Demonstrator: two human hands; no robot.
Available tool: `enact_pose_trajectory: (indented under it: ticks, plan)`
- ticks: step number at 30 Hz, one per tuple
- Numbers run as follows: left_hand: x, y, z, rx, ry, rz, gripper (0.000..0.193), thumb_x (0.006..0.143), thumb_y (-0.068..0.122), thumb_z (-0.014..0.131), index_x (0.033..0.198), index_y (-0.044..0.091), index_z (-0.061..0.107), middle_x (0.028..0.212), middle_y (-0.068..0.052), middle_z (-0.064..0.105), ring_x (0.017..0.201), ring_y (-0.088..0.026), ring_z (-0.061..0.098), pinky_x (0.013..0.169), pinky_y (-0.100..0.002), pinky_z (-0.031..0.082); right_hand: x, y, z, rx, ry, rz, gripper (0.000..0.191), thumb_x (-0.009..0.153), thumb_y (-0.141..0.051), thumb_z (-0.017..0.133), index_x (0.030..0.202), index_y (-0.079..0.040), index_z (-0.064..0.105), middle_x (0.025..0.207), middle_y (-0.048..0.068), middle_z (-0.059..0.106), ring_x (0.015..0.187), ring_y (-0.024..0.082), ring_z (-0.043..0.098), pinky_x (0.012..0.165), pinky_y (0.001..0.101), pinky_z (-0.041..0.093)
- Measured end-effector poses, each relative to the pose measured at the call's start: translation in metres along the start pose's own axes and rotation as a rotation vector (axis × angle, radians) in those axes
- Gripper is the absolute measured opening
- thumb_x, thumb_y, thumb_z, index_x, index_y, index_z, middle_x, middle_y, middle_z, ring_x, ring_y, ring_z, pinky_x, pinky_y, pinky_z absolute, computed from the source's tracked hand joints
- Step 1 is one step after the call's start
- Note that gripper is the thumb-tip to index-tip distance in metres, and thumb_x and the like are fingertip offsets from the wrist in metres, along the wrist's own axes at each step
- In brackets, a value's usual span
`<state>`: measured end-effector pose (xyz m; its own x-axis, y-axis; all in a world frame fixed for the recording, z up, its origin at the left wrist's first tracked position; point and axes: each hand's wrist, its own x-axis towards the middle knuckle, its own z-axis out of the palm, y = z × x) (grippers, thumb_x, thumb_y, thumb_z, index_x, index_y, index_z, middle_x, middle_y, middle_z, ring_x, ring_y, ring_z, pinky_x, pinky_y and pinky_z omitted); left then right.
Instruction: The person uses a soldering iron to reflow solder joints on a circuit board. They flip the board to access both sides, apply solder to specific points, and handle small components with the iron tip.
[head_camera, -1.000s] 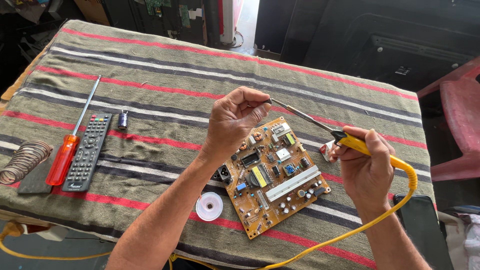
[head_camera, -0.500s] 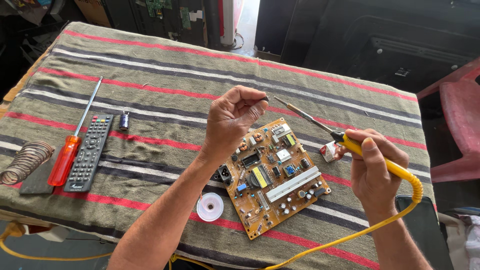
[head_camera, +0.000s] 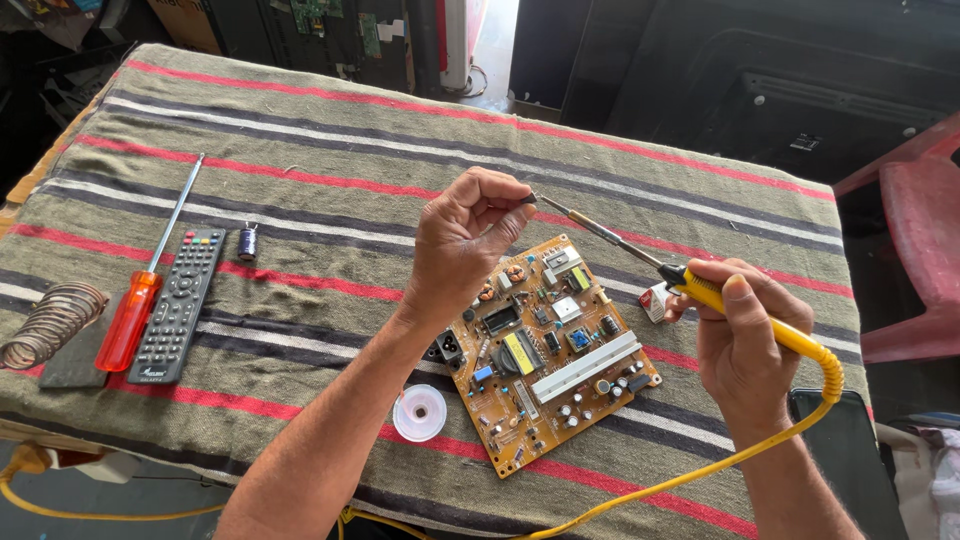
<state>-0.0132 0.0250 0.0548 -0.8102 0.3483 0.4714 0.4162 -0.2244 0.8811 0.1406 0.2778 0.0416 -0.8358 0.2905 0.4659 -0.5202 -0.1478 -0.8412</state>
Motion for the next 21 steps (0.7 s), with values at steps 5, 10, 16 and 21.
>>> enact_pose_trajectory:
  ticks: [5, 10, 16, 21]
  plan:
    - [0.000, 0.001, 0.001, 0.017, -0.013, 0.032, 0.015, 0.097, -0.001, 0.072, 0.109, 0.007, 0.066, 0.110, -0.005, 0.069, 0.105, -0.011, 0.070, 0.099, -0.024, 0.063, 0.000, 0.000, 0.001, 0.007, -0.017, -0.004, 0.032, 0.115, -0.019, 0.062, 0.116, 0.012, 0.070, 0.100, 0.020, 0.071, 0.088, 0.022, 0.075, 0.078, 0.0361, 0.066]
    - [0.001, 0.000, 0.000, -0.002, -0.002, 0.029, 0.014, 0.098, -0.002, 0.071, 0.109, 0.006, 0.066, 0.109, -0.005, 0.069, 0.104, -0.010, 0.070, 0.099, -0.024, 0.062, 0.001, -0.004, 0.009, -0.141, -0.066, -0.084, 0.027, 0.109, -0.019, 0.067, 0.117, 0.007, 0.071, 0.102, 0.019, 0.071, 0.088, 0.020, 0.074, 0.077, 0.0341, 0.067]
    - [0.002, -0.004, 0.000, -0.058, 0.057, -0.041, 0.014, 0.096, -0.002, 0.072, 0.108, 0.003, 0.067, 0.099, -0.007, 0.073, 0.093, -0.010, 0.071, 0.084, -0.022, 0.063, -0.001, -0.016, 0.025, -0.319, -0.143, -0.143, 0.022, 0.104, -0.013, 0.070, 0.124, -0.004, 0.072, 0.107, 0.012, 0.072, 0.091, 0.016, 0.074, 0.082, 0.0292, 0.067]
    - [0.003, -0.006, -0.002, -0.122, 0.079, -0.058, 0.013, 0.096, 0.000, 0.072, 0.108, 0.001, 0.068, 0.096, -0.009, 0.074, 0.089, -0.010, 0.073, 0.080, -0.021, 0.064, -0.005, -0.022, 0.036, -0.466, -0.172, -0.202, 0.025, 0.099, -0.006, 0.074, 0.123, -0.010, 0.074, 0.111, 0.007, 0.071, 0.093, 0.011, 0.072, 0.082, 0.0220, 0.064]
